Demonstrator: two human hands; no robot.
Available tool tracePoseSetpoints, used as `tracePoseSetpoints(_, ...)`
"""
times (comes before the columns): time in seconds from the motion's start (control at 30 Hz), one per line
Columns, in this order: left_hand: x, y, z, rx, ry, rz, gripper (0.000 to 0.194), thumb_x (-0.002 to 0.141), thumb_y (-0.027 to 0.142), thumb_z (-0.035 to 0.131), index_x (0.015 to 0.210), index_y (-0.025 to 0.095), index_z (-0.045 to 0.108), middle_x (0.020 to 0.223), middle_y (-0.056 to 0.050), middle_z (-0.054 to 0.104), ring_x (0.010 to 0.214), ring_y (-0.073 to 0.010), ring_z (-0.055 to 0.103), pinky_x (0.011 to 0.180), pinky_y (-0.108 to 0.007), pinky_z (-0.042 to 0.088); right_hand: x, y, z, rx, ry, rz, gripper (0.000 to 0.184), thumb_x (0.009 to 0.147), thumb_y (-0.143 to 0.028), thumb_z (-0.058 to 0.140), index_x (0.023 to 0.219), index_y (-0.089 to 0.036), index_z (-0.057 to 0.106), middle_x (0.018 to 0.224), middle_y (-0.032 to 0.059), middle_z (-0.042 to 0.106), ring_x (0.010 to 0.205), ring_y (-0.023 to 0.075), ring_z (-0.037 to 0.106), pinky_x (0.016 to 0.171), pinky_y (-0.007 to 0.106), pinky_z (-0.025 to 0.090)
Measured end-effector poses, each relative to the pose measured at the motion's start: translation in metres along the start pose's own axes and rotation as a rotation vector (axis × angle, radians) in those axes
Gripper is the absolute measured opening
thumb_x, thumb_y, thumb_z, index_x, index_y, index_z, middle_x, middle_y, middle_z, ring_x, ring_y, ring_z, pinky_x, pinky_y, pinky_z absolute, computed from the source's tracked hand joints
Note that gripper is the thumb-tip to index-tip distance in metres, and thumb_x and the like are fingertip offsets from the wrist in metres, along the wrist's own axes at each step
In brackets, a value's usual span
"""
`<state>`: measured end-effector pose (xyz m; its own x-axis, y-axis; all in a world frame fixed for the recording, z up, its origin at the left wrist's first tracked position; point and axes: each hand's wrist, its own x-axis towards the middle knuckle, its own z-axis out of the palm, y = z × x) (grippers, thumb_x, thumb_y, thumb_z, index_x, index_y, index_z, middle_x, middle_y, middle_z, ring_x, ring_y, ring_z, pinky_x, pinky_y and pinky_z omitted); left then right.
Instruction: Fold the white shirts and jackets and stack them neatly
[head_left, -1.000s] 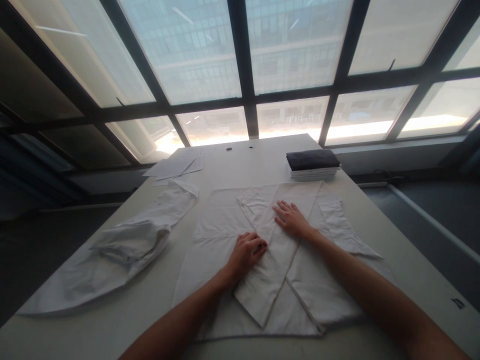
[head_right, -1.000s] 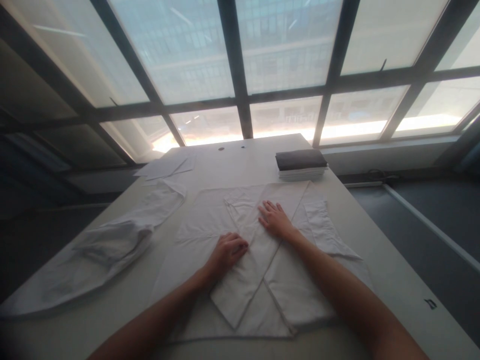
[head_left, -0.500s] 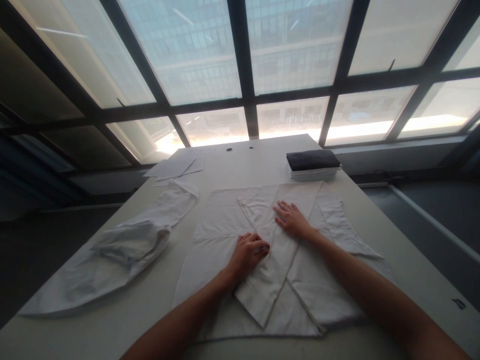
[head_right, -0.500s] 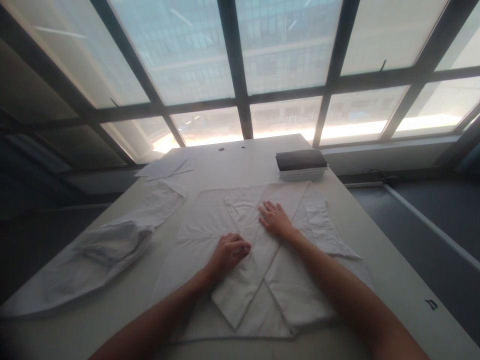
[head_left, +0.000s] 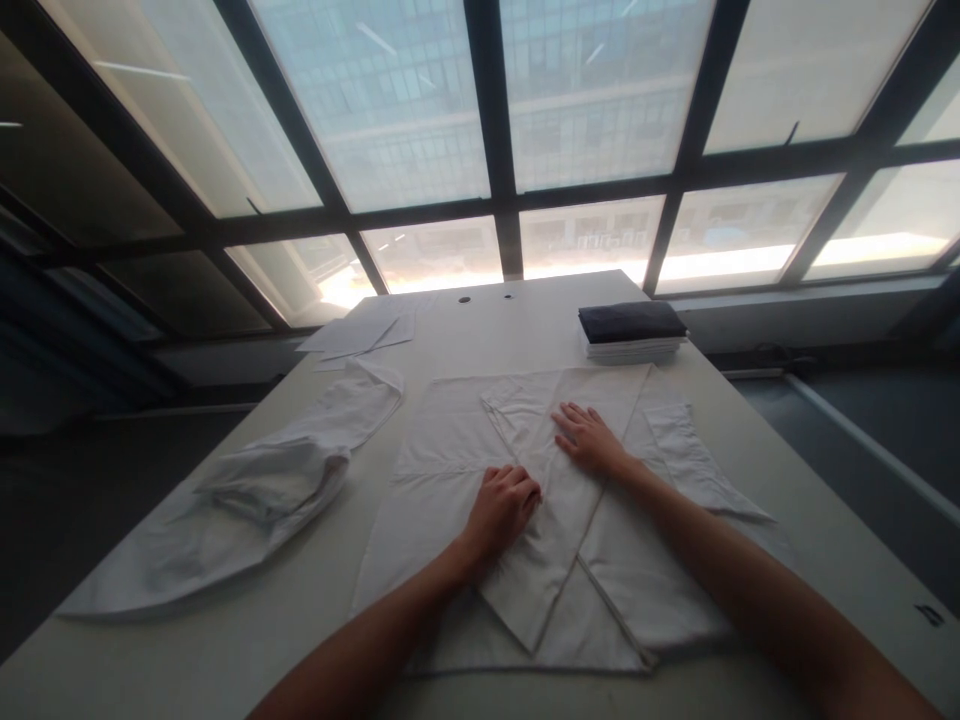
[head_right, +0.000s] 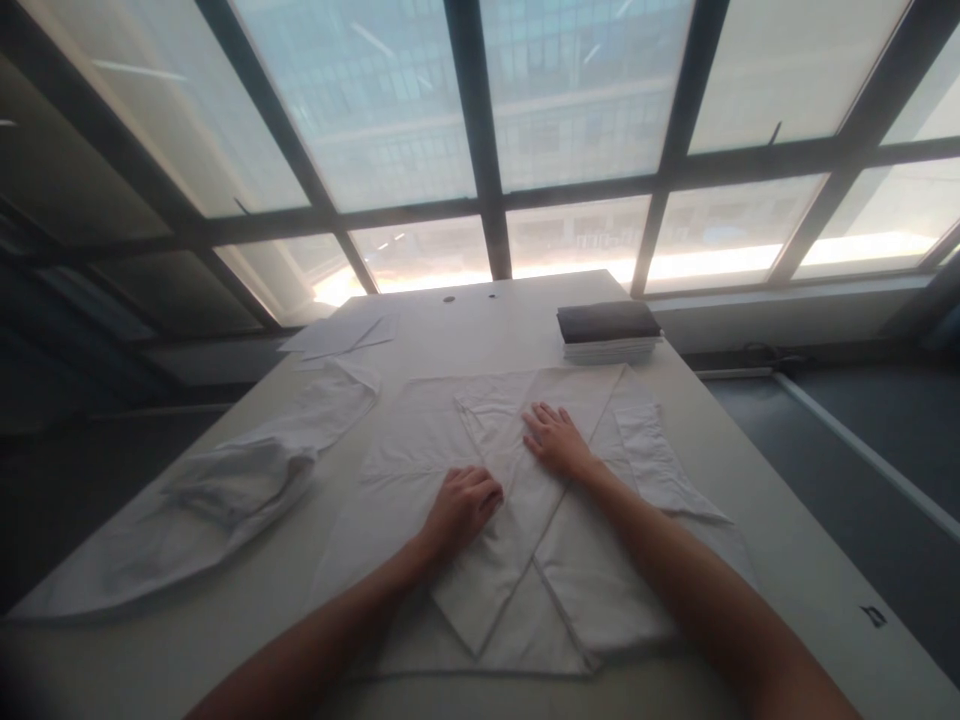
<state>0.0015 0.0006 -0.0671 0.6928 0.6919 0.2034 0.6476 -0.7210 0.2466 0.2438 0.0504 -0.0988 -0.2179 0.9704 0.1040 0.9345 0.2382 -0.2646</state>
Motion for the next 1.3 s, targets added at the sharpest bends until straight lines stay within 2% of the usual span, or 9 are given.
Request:
tracePoseSetpoints(0.2, 0.0013, -0.0017, 0.0025, 0.066, -0.055, -0.002, 0.010, 0.098, 0.019, 0.057, 0.093, 0.020, 0.065, 0.097, -0.005, 0.065, 0.095, -0.0211, 0.057, 0.087, -0.034, 0.039, 0.0007, 0.0018, 0.0033, -0.008, 0.008, 0.002, 0.055, 0.102, -0.041, 0.039, 0.152, -0.020, 0.042, 0.162, 0.0109, 0.033, 0.151, 0.0238, 0.024, 0.121, 0.047, 0.016)
tracePoseSetpoints(0.33, 0.0000, -0.0022, 0.0064, 0.080, -0.058, -0.052, 0.011, 0.100, 0.019, 0.054, 0.096, 0.019, 0.064, 0.098, -0.005, 0.064, 0.096, -0.0219, 0.056, 0.087, -0.035, 0.040, 0.0011, 0.0029, 0.0045, 0.001, 0.016, -0.005, 0.055, 0.102, -0.040, 0.039, 0.152, -0.019, 0.042, 0.162, 0.0114, 0.033, 0.151, 0.0241, 0.024, 0.121, 0.047, 0.016)
tracePoseSetpoints(0.43, -0.0021, -0.0033, 0.0068, 0.017, -0.039, -0.101, 0.005, 0.098, 0.023, 0.059, 0.099, 0.021, 0.063, 0.102, -0.004, 0.064, 0.098, -0.0217, 0.056, 0.089, -0.034, 0.040, 0.0012, 0.0032, 0.0043, 0.005, 0.015, -0.007, 0.055, 0.101, -0.040, 0.039, 0.152, -0.019, 0.042, 0.162, 0.0119, 0.033, 0.151, 0.0246, 0.024, 0.121, 0.048, 0.016)
tracePoseSetpoints(0.57, -0.0035, -0.0061, 0.0042, -0.068, -0.017, -0.124, 0.018, 0.091, 0.034, 0.070, 0.103, 0.022, 0.064, 0.105, -0.003, 0.065, 0.101, -0.0225, 0.057, 0.090, -0.034, 0.040, 0.0015, 0.0028, 0.0032, 0.010, 0.006, 0.000, 0.055, 0.101, -0.040, 0.040, 0.152, -0.020, 0.043, 0.162, 0.0119, 0.032, 0.151, 0.0244, 0.023, 0.121, 0.049, 0.016)
tracePoseSetpoints(0.7, -0.0012, -0.0063, 0.0020, -0.103, -0.013, -0.145, 0.018, 0.087, 0.033, 0.073, 0.099, 0.023, 0.066, 0.102, -0.003, 0.066, 0.099, -0.0225, 0.059, 0.090, -0.034, 0.040, 0.0017, 0.0025, 0.0028, 0.011, 0.005, -0.002, 0.055, 0.101, -0.039, 0.039, 0.152, -0.019, 0.043, 0.162, 0.0118, 0.032, 0.151, 0.0244, 0.023, 0.121, 0.049, 0.016)
tracePoseSetpoints(0.93, 0.0013, 0.0002, 0.0026, -0.083, -0.025, -0.194, 0.001, 0.084, 0.021, 0.065, 0.084, 0.022, 0.066, 0.087, 0.000, 0.068, 0.088, -0.0195, 0.060, 0.083, -0.033, 0.039, 0.0014, 0.0028, 0.0045, 0.006, 0.015, -0.005, 0.055, 0.101, -0.040, 0.039, 0.152, -0.019, 0.043, 0.161, 0.0122, 0.033, 0.150, 0.0248, 0.024, 0.121, 0.049, 0.017)
tracePoseSetpoints(1.3, 0.0013, 0.0022, -0.0009, 0.051, -0.092, -0.192, 0.007, 0.089, 0.022, 0.059, 0.084, 0.020, 0.064, 0.091, -0.004, 0.068, 0.090, -0.0206, 0.061, 0.084, -0.034, 0.038, 0.0012, 0.0028, 0.0033, 0.014, 0.008, -0.004, 0.055, 0.101, -0.040, 0.039, 0.152, -0.019, 0.042, 0.162, 0.0115, 0.033, 0.151, 0.0234, 0.023, 0.122, 0.047, 0.014)
